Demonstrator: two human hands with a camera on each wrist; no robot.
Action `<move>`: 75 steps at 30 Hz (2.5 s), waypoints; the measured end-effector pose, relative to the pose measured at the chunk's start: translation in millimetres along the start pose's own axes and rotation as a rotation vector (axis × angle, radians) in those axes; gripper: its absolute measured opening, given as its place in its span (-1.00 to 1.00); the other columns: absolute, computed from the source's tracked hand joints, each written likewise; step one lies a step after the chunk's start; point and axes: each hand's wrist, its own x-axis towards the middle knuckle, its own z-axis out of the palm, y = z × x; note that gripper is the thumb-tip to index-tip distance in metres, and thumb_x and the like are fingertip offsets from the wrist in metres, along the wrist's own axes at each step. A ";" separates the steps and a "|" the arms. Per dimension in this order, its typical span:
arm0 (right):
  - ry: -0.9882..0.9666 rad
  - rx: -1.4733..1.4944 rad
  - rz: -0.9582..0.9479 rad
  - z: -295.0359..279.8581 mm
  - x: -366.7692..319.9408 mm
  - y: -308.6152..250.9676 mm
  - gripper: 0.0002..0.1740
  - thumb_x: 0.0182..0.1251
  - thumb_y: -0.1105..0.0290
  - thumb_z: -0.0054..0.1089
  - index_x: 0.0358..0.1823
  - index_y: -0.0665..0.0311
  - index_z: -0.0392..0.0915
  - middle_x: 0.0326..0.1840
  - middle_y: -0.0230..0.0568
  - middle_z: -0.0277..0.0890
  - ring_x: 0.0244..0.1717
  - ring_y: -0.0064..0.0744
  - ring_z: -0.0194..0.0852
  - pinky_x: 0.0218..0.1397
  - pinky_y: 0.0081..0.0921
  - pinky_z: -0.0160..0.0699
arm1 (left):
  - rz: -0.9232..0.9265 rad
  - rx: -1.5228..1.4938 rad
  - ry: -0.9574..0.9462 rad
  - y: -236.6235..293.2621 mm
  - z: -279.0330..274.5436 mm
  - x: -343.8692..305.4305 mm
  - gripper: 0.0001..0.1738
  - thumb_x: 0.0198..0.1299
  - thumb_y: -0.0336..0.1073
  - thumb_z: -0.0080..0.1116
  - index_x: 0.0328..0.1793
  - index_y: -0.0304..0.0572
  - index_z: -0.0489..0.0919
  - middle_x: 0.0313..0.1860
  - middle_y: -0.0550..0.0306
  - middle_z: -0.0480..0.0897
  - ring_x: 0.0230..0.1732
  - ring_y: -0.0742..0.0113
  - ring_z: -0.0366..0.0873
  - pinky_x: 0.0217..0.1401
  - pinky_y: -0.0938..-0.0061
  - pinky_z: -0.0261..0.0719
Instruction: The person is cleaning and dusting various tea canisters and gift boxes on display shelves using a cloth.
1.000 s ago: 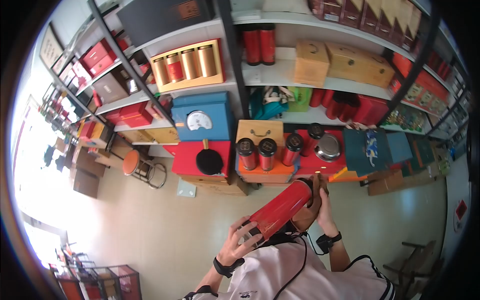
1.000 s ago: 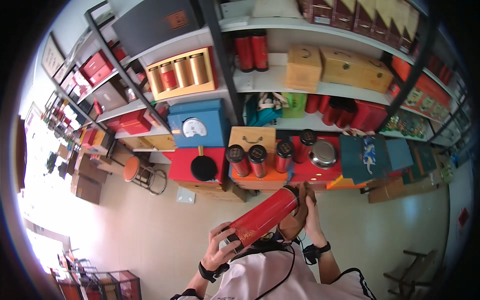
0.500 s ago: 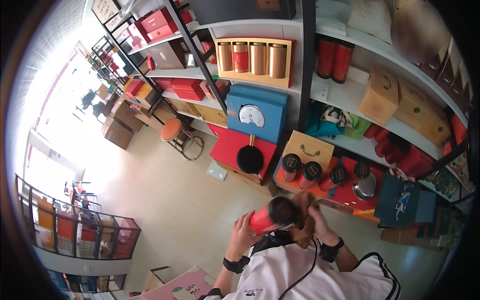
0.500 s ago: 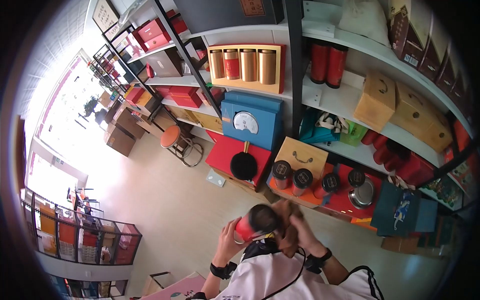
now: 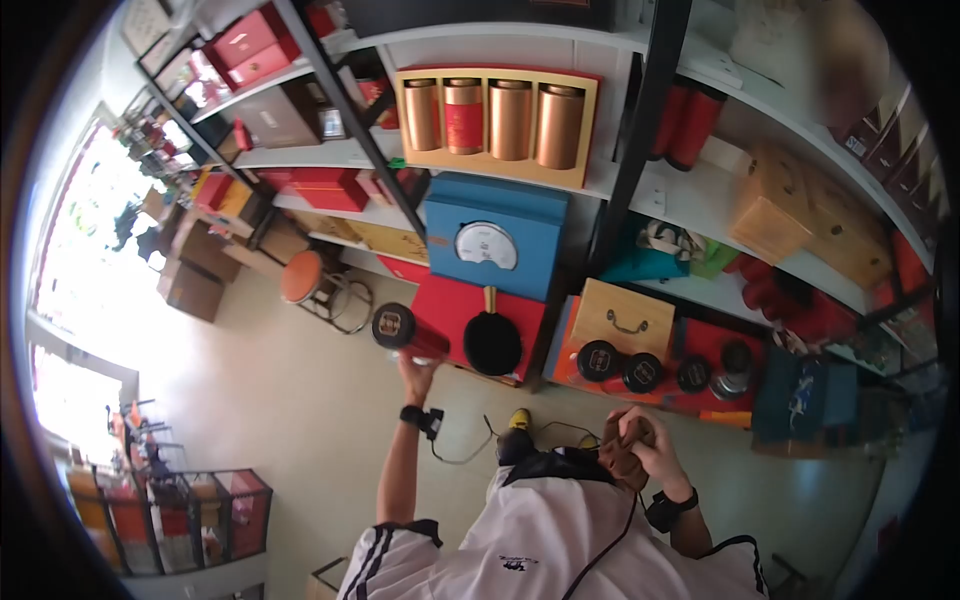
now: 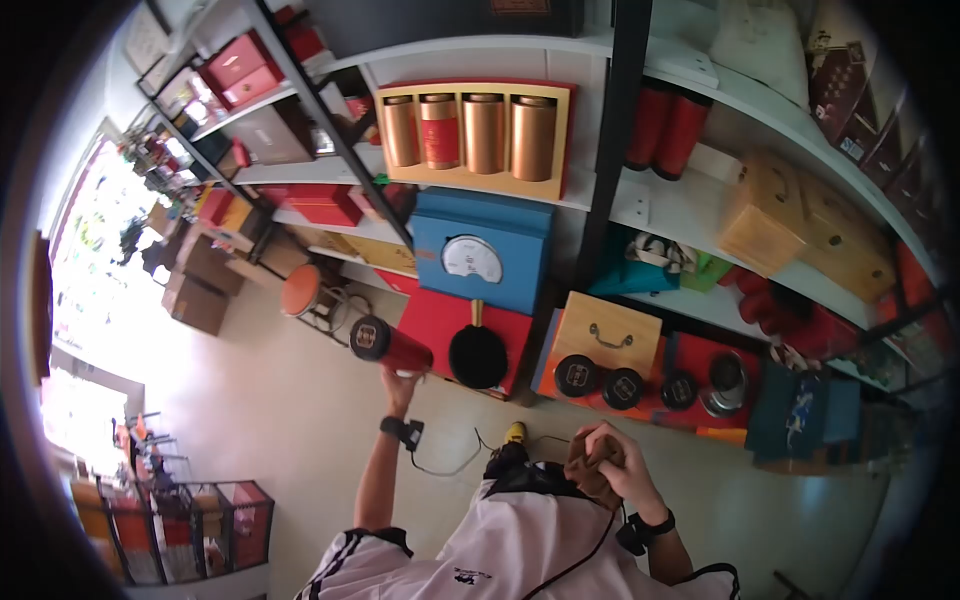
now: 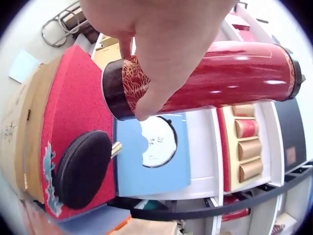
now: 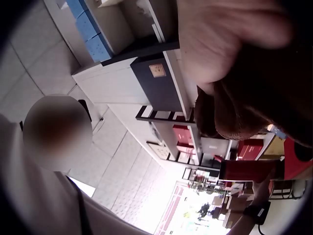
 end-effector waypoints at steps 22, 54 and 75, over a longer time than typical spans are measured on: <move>0.560 -0.876 0.002 -119.1 17.7 -279.8 -0.77 0.51 0.33 0.28 -0.10 0.40 0.65 -0.22 -0.37 0.62 -0.23 -0.58 0.55 -0.09 -0.54 0.52 | -0.212 -0.006 -0.261 -168.6 43.3 35.6 -0.09 -0.18 -0.47 0.68 0.31 -0.21 0.35 0.17 -0.01 0.55 0.27 0.09 0.52 0.38 0.14 0.50; 0.775 -1.017 -0.479 -340.1 424.2 -215.0 -0.06 0.12 -0.25 0.54 0.29 0.39 0.52 0.18 0.07 0.65 0.27 -0.03 0.60 0.31 -0.19 0.53 | -1.363 0.075 0.534 -32.0 -75.4 -569.5 -0.49 0.25 -0.47 0.14 0.31 -0.31 0.29 0.06 -0.02 0.44 -0.09 0.21 0.54 -0.30 0.31 0.68; 0.530 0.185 -0.186 -305.5 121.4 -230.7 -0.46 0.30 -0.02 0.50 0.18 0.12 0.65 -0.02 -0.44 0.68 -0.19 -0.58 0.63 -0.14 -0.60 0.62 | -0.293 0.216 0.136 111.7 -43.8 -257.4 -0.87 0.46 -0.46 0.06 0.06 -0.32 0.52 -0.30 0.16 0.59 -0.27 0.40 0.55 -0.16 0.45 0.53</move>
